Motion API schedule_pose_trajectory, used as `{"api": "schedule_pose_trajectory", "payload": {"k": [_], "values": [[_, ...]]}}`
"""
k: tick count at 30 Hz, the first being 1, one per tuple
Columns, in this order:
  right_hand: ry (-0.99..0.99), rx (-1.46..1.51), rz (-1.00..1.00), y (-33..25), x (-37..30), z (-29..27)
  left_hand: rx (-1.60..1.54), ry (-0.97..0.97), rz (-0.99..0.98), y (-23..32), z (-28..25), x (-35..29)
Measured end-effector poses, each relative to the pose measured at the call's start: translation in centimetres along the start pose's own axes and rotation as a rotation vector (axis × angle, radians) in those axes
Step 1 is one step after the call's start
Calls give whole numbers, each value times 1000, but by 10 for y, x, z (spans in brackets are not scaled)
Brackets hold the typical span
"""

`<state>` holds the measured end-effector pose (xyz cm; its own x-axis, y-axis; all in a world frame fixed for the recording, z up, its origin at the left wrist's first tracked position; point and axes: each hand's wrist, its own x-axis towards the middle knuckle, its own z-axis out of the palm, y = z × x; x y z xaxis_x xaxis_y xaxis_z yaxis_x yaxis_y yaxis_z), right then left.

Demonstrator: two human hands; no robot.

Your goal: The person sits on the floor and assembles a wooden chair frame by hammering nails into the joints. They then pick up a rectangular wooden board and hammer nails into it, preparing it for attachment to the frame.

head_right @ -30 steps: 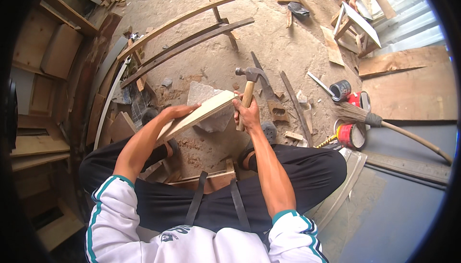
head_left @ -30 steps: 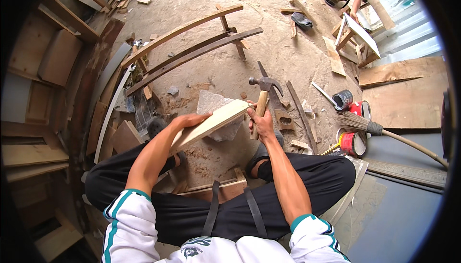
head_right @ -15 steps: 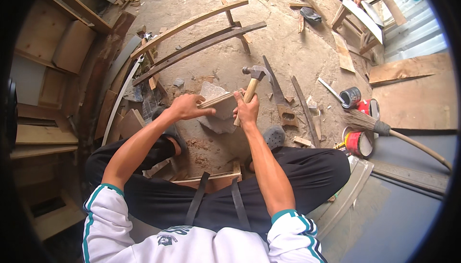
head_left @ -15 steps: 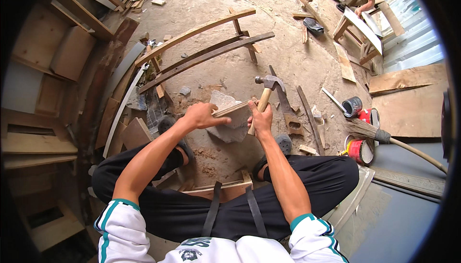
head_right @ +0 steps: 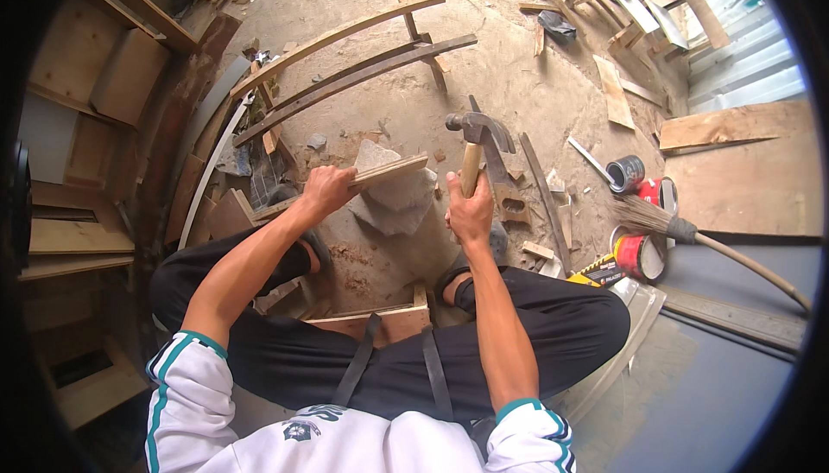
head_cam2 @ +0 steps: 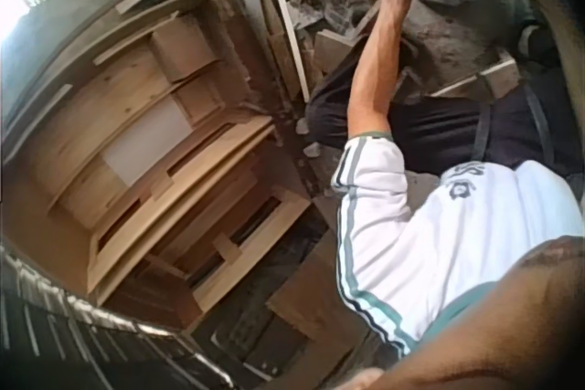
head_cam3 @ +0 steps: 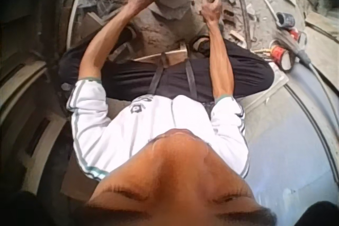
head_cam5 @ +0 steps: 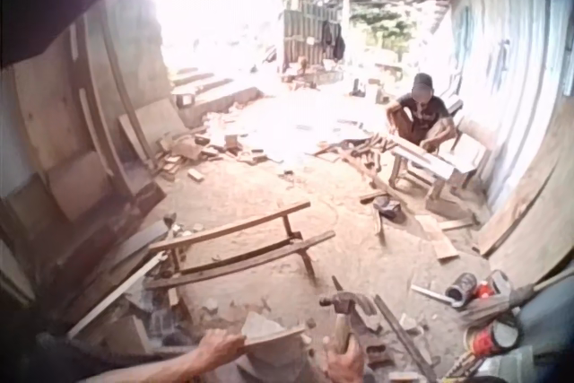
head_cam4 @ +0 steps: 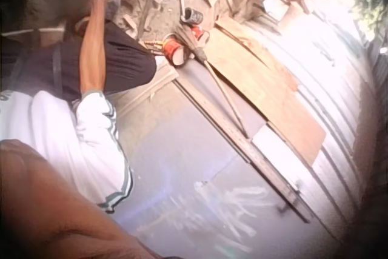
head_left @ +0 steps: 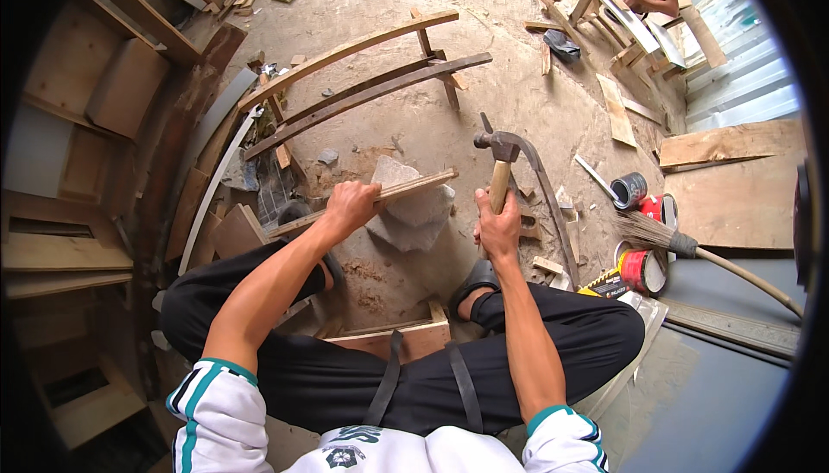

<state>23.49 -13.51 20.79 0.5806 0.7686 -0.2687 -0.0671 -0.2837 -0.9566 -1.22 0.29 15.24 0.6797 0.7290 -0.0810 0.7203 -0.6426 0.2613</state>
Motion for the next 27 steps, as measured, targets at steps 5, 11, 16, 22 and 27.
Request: {"api": "schedule_pose_trajectory", "payload": {"k": [5,11,16,22,27], "values": [[-138,-156,83,14,-6,-6,25,-4,78,0,-5,5],[-131,-251,40,17,-16,0,21,27,115,-6,-3,4],[-66,-184,-41,-4,-18,-7,10,3,107,-10,-3,5],[-204,-357,66,-5,-10,-8,24,5,120,-13,-2,5],[-110,-278,-18,-28,-8,-9,47,-3,120,-14,3,5]]}}
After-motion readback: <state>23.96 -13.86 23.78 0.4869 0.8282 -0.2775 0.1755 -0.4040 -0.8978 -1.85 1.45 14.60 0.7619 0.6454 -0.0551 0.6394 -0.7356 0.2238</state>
